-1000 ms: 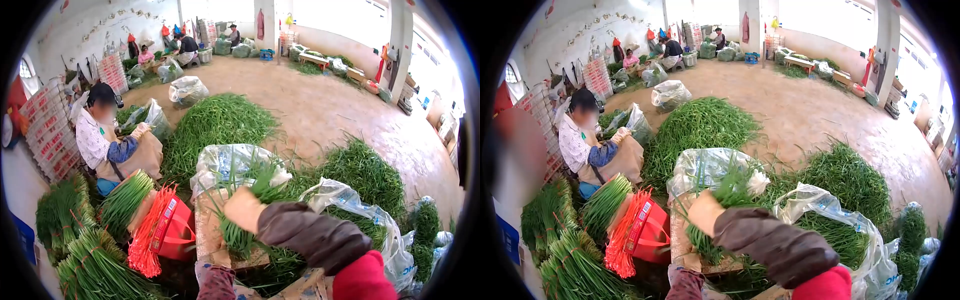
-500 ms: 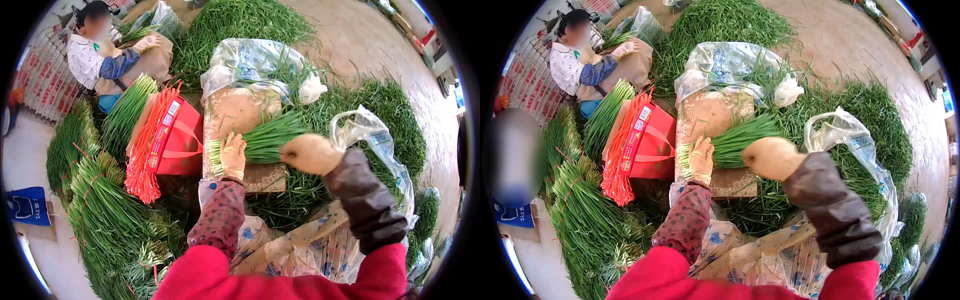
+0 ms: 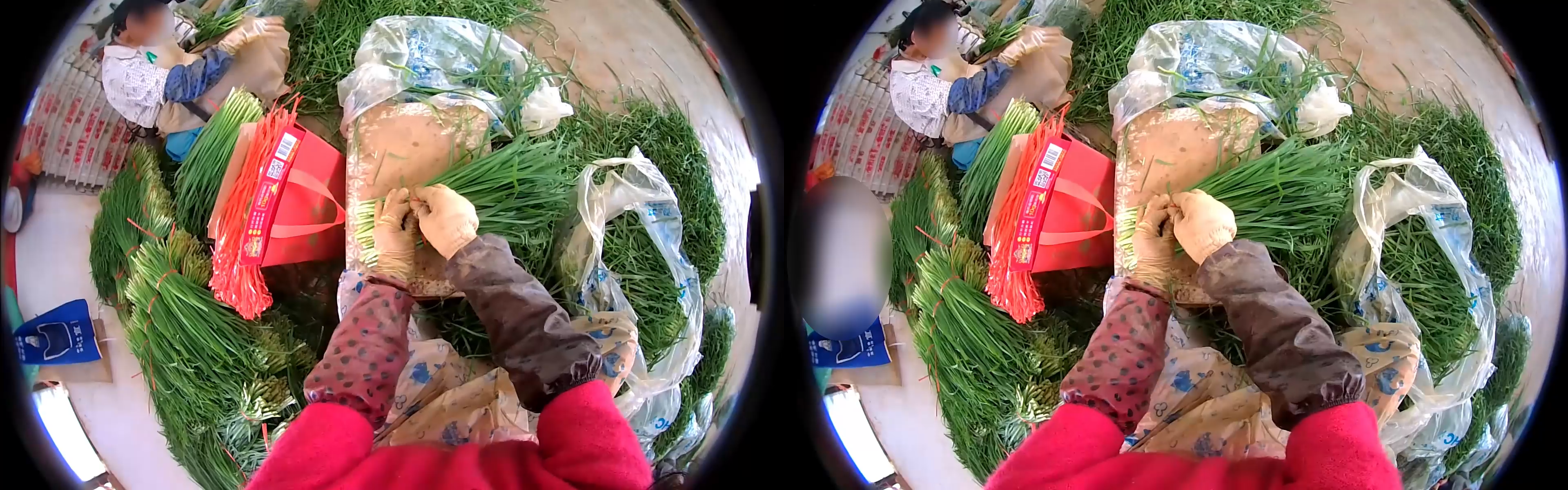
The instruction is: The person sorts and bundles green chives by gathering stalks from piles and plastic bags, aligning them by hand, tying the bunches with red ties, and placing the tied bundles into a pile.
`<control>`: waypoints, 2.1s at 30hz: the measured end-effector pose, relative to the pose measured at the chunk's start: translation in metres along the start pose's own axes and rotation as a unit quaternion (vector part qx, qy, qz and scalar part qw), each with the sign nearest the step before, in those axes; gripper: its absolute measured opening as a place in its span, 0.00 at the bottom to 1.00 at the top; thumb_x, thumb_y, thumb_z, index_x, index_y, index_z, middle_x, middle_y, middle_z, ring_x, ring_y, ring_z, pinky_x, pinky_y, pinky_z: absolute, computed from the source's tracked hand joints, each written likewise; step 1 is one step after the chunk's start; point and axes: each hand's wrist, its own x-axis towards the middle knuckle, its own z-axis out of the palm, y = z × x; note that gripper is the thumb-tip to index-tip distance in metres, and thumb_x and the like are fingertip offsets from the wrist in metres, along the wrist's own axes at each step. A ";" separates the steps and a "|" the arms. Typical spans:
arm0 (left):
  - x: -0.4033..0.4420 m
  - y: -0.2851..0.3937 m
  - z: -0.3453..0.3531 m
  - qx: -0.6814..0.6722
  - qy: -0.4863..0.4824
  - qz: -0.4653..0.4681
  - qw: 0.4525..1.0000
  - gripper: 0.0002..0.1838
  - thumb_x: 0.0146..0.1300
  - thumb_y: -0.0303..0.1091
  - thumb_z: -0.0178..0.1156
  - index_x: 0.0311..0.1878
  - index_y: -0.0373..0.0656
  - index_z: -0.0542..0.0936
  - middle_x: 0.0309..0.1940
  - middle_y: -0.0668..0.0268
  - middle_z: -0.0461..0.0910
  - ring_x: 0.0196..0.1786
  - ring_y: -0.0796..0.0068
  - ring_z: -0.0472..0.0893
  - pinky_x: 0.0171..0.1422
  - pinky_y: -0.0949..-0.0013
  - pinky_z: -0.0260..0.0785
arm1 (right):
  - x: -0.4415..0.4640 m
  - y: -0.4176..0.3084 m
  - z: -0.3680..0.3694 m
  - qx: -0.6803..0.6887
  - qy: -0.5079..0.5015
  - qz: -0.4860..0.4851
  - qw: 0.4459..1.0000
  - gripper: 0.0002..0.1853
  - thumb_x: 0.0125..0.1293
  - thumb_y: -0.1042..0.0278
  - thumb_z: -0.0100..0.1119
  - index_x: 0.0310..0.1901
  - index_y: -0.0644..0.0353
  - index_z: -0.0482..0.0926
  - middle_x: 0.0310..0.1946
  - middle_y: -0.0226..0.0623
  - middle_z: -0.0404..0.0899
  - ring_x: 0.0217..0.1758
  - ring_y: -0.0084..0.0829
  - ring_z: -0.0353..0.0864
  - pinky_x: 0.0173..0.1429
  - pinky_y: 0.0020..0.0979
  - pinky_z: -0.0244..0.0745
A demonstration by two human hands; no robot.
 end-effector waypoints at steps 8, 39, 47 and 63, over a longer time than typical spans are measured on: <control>0.022 0.050 -0.050 0.212 -0.213 0.004 0.954 0.61 0.23 0.43 0.82 0.66 0.43 0.60 0.61 0.59 0.65 0.70 0.55 0.60 0.75 0.44 0.45 | 0.029 0.011 0.001 0.306 -0.029 0.216 0.927 0.19 0.62 0.59 0.61 0.48 0.65 0.81 0.35 0.43 0.84 0.39 0.37 0.82 0.45 0.33 0.75; 0.018 0.007 0.037 0.361 -0.212 0.000 0.908 0.31 0.69 0.37 0.45 0.74 0.40 0.57 0.69 0.48 0.62 0.73 0.47 0.59 0.70 0.27 0.41 | -0.108 0.093 0.053 0.375 0.021 0.128 0.918 0.10 0.72 0.67 0.52 0.48 0.62 0.77 0.29 0.24 0.73 0.29 0.15 0.67 0.30 0.19 0.62; 0.024 0.076 -0.042 0.226 -0.380 -0.139 0.886 0.33 0.54 0.41 0.65 0.64 0.40 0.71 0.62 0.54 0.73 0.67 0.52 0.69 0.70 0.35 0.50 | -0.126 0.081 -0.030 0.376 -0.144 0.150 0.903 0.08 0.73 0.65 0.53 0.46 0.58 0.75 0.33 0.25 0.76 0.25 0.14 0.65 0.28 0.20 0.60; -0.050 0.126 -0.209 -0.777 -0.011 -0.112 0.619 0.19 0.62 0.34 0.63 0.57 0.43 0.78 0.44 0.67 0.82 0.48 0.73 0.80 0.57 0.66 0.72 | -0.240 0.230 -0.034 0.258 -0.139 0.382 0.877 0.20 0.70 0.68 0.56 0.61 0.64 0.72 0.49 0.34 0.81 0.50 0.27 0.79 0.53 0.25 0.71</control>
